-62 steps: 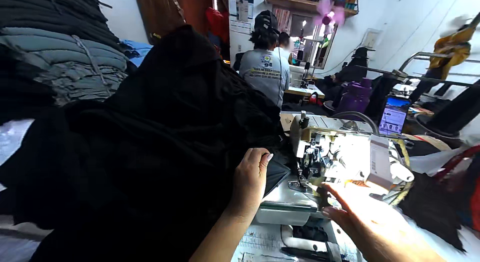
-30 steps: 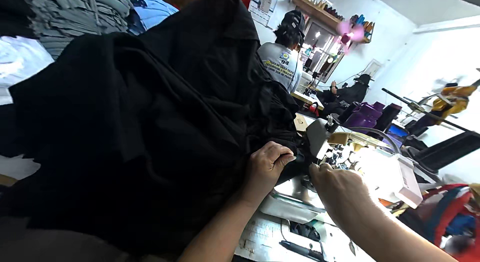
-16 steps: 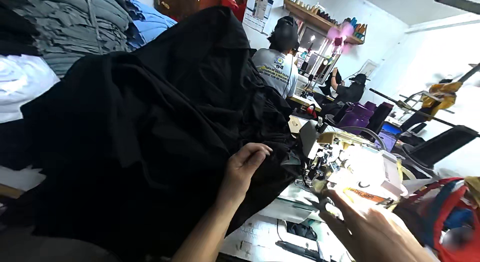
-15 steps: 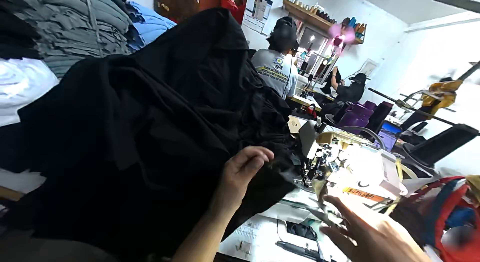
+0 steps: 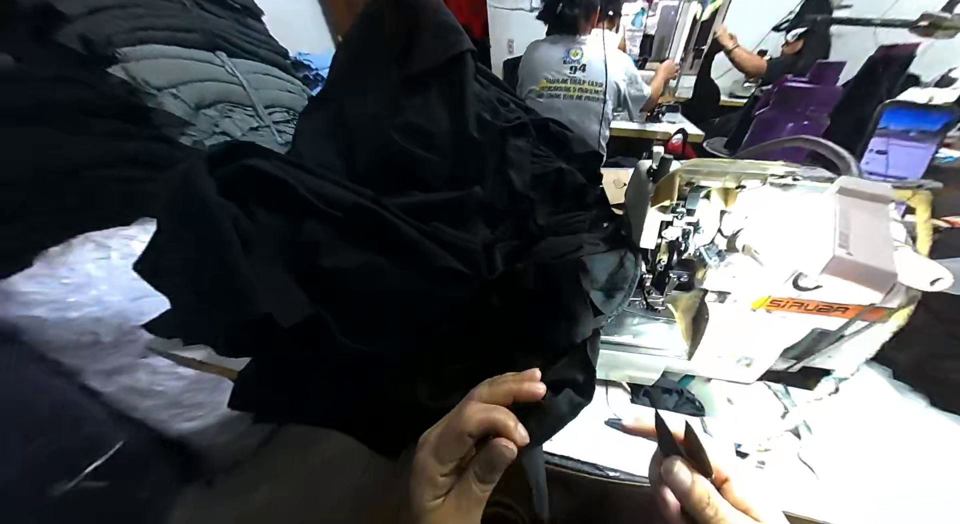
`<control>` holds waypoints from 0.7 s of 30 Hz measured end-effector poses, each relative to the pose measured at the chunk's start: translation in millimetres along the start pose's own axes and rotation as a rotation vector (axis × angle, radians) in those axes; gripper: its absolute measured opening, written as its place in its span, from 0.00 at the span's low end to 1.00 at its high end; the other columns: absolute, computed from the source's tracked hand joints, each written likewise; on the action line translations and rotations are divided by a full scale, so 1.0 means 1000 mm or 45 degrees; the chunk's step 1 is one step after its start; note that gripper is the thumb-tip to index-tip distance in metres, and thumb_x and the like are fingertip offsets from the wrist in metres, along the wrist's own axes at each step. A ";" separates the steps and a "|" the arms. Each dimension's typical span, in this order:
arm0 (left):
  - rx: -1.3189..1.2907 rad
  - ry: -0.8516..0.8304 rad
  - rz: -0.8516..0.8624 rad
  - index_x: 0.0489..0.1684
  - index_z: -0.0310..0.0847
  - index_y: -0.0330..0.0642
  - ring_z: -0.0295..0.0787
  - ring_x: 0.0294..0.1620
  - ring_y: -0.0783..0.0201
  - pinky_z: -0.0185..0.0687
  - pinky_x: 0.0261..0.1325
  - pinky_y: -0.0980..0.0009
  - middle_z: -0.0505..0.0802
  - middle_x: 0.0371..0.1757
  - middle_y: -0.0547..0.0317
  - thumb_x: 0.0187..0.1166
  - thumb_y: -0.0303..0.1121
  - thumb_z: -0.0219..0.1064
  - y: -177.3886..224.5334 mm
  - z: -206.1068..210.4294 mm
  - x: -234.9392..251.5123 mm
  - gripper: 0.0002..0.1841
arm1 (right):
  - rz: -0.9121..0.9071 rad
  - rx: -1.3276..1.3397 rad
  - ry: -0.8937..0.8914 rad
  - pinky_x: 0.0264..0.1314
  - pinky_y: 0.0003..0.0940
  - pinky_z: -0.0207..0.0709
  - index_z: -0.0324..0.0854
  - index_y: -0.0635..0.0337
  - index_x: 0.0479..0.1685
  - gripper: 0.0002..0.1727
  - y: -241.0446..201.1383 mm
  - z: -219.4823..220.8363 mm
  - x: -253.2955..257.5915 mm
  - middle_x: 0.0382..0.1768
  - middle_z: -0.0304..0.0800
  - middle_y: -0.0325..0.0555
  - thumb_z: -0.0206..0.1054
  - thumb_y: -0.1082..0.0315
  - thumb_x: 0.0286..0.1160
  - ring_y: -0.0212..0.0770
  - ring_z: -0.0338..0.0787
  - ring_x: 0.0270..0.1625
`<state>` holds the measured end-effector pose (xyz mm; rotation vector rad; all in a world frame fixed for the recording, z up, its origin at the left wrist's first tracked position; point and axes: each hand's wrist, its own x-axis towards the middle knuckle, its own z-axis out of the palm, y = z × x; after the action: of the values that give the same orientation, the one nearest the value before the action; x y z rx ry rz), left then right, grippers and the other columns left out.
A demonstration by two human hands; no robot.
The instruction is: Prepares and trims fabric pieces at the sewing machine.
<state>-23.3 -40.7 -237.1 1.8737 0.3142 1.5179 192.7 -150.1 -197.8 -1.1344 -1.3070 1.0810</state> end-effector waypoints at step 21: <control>0.057 -0.004 0.110 0.50 0.83 0.54 0.88 0.52 0.81 0.74 0.64 0.80 0.94 0.47 0.77 0.93 0.42 0.52 0.037 -0.023 -0.003 0.12 | 0.251 0.433 0.014 0.22 0.09 0.63 0.83 0.63 0.52 0.29 0.025 0.024 0.020 0.22 0.75 0.21 0.33 0.60 0.94 0.13 0.69 0.20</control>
<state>-54.3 -61.0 -213.8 1.9470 0.2704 1.5768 169.5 -127.1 -220.7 -1.0224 -0.9693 1.3808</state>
